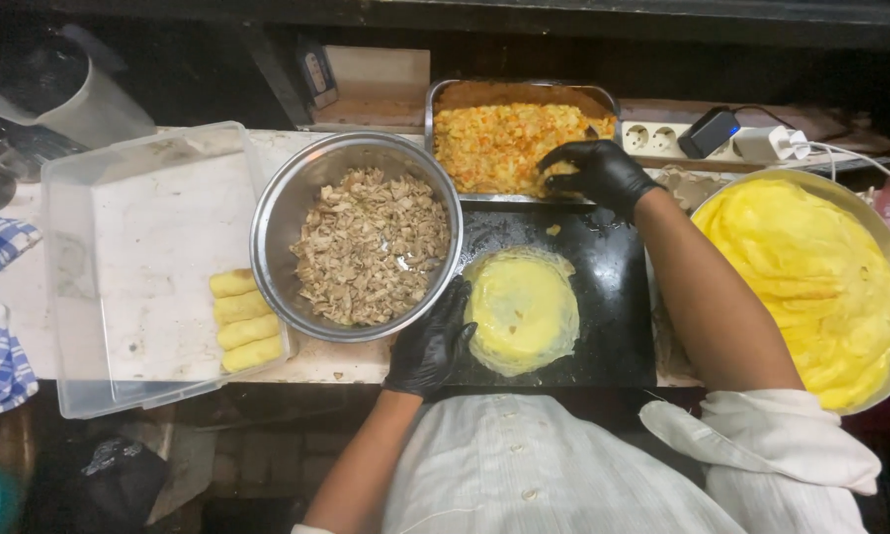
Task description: Assembling food wraps by peeling thin crepes, adding shredded meat filling, and rolling them up.
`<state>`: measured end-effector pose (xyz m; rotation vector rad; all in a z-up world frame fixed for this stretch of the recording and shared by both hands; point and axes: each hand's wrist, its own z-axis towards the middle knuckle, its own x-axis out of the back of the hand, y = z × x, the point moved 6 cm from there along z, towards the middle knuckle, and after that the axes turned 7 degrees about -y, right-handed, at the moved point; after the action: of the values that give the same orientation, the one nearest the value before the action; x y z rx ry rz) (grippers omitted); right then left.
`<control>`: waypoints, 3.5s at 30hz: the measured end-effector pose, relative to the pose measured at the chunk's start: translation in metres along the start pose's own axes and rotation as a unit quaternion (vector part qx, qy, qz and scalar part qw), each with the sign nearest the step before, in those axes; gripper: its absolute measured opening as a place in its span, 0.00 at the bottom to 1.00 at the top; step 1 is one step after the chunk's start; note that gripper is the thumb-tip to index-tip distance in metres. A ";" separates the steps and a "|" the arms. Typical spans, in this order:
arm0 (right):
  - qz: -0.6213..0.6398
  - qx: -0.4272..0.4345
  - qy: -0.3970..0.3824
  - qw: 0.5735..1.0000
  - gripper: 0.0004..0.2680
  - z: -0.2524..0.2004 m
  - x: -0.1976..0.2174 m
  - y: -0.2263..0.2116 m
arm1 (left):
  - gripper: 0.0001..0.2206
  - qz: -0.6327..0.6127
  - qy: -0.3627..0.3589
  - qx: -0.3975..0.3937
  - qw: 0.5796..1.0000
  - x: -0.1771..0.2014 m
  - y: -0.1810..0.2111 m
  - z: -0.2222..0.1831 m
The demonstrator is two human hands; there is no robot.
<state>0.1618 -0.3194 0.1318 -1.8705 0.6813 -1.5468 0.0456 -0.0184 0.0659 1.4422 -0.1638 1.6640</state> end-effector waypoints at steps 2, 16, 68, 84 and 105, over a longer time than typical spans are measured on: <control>0.195 -0.099 0.034 0.975 0.14 -0.007 0.005 -0.012 | 0.24 0.000 0.007 0.010 1.000 0.000 -0.001 -0.001; 0.297 -0.012 -0.039 0.954 0.12 -0.140 -0.166 -0.007 | 0.19 -0.023 0.046 -0.059 0.997 0.020 0.004 0.007; -0.078 0.231 0.277 0.929 0.05 -0.205 -0.159 -0.008 | 0.18 -0.166 0.030 -0.226 0.959 -0.073 0.016 -0.012; -0.060 0.192 0.242 0.949 0.08 -0.199 -0.139 -0.029 | 0.20 -0.096 0.059 -0.179 0.977 -0.019 0.015 -0.011; -0.489 0.006 -0.295 0.821 0.15 0.134 -0.244 -0.075 | 0.31 -0.054 0.028 -0.095 0.994 -0.058 -0.008 -0.029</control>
<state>0.2489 -0.0749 0.0058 -2.6767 -0.6961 -1.2902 0.0251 -0.0269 0.0043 1.2408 -0.2033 1.5548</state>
